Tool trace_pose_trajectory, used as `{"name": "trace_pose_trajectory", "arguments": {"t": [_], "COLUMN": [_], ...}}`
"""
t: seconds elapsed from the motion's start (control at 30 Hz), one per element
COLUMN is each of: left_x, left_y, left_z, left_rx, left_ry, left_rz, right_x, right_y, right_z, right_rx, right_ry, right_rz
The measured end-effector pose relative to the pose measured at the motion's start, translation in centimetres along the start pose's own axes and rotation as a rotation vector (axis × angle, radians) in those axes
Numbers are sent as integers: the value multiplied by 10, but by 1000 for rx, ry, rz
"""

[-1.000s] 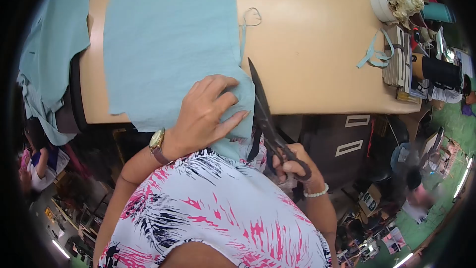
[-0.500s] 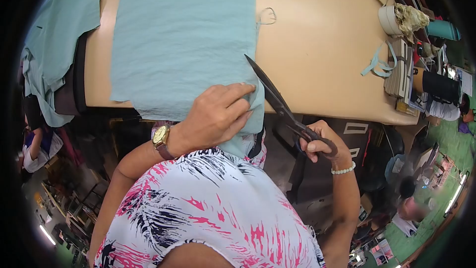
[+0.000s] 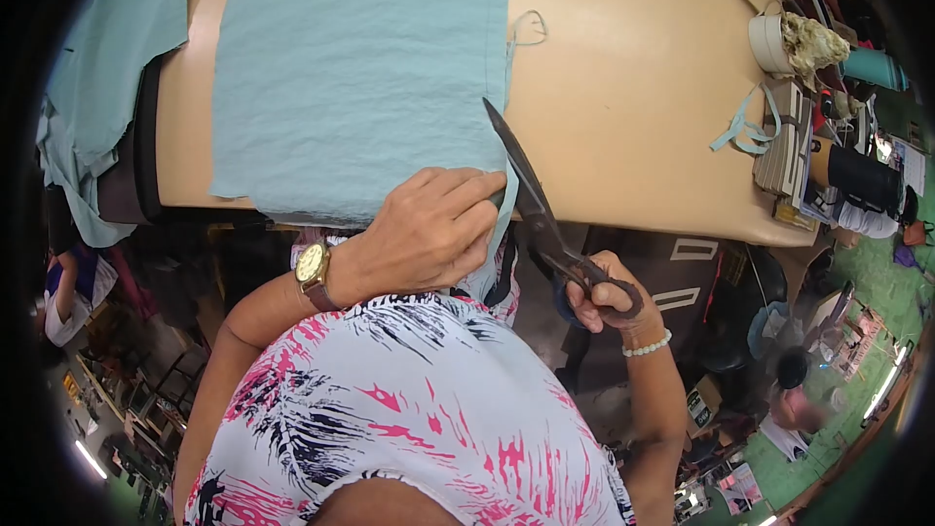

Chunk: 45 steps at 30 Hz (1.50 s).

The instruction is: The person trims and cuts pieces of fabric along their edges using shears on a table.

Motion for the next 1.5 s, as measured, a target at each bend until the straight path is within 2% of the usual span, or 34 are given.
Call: {"name": "trace_pose_trajectory", "arguments": {"t": [0.17, 0.47, 0.87, 0.97, 1.07, 1.17, 1.27, 1.5], "left_x": [-1, 0, -1, -12, -34, -47, -55, -56], "left_y": [0, -1, 6, 20, 26, 25, 14, 7], "left_z": [1, 2, 2, 8, 11, 10, 14, 15], "left_rx": [-10, -35, -82, -12, 118, 12, -57, -91], "left_ry": [-1, 1, -6, 21, 118, 327, 404, 409], "left_rz": [14, 10, 138, 180, -143, -309, -287, -339], "right_x": [4, -14, -2, 1, 4, 7, 12, 17], "right_y": [1, 6, 2, -2, -5, -9, -10, -17], "right_z": [0, 2, 0, 0, -1, -2, -1, -1], "right_rx": [5, 48, 88, 97, 107, 112, 150, 197], "right_ry": [87, -52, -52, -38, -28, -26, -48, -83], "right_rz": [-70, 147, 133, 119, 99, 86, 110, 122]}}
Point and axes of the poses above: each hand's wrist, its own z-axis away from the middle knuckle, its own y-axis out of the back of the hand, x = y × z, the point moved 6 cm from there along -z, towards the middle knuckle, and after that the axes turned 9 degrees about -x, right-handed, at the moved point
